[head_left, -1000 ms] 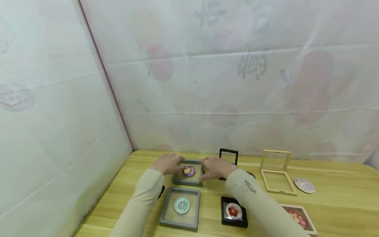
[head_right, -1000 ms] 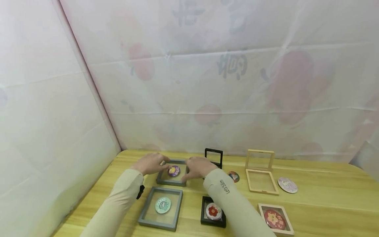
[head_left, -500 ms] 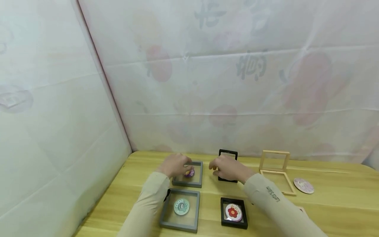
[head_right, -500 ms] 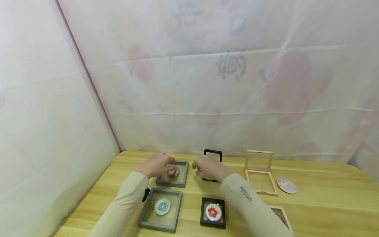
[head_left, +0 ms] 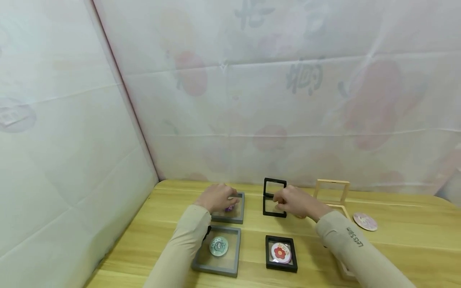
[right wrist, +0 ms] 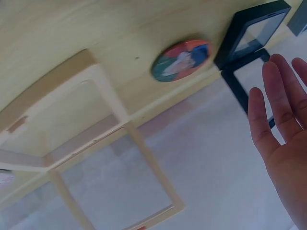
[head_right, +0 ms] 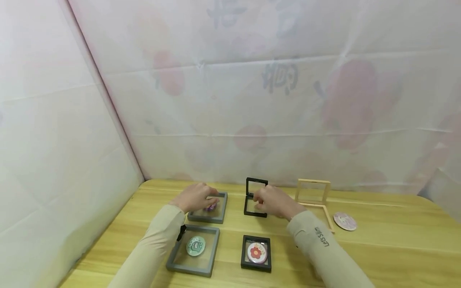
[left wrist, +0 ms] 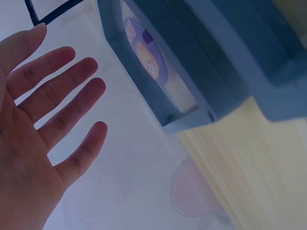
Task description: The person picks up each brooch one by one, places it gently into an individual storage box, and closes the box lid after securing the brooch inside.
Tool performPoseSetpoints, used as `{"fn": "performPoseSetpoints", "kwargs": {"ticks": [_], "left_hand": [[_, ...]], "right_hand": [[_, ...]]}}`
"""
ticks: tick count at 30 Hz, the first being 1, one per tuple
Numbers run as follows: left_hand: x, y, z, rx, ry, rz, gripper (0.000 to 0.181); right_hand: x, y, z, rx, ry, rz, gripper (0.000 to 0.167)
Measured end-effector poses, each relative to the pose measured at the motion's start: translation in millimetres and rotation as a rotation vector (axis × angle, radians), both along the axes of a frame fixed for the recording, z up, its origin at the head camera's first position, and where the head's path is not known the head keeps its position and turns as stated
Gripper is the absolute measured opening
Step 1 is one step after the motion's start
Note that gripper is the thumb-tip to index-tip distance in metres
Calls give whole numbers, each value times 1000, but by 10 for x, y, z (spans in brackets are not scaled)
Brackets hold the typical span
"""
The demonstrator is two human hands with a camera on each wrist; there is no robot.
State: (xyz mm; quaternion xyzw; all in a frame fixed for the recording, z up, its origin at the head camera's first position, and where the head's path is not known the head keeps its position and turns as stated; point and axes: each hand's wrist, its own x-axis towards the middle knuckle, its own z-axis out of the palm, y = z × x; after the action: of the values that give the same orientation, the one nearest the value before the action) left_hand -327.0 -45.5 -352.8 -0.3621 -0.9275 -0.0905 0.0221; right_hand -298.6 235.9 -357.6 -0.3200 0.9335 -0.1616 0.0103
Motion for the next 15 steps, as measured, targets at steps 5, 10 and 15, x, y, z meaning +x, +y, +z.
{"fn": "performPoseSetpoints", "kwargs": {"ticks": [5,10,15], "left_hand": [[-1,-21,14,20,-10,-12,23],[24,2,15,7,-5,-14,23],[38,47,-71,-19,-13,-40,25]], "right_hand": [[-1,43,7,-15,32,25,10],[-10,125,-33,-36,12,24,8],[14,232,-100,-37,-2,-5,13]]}}
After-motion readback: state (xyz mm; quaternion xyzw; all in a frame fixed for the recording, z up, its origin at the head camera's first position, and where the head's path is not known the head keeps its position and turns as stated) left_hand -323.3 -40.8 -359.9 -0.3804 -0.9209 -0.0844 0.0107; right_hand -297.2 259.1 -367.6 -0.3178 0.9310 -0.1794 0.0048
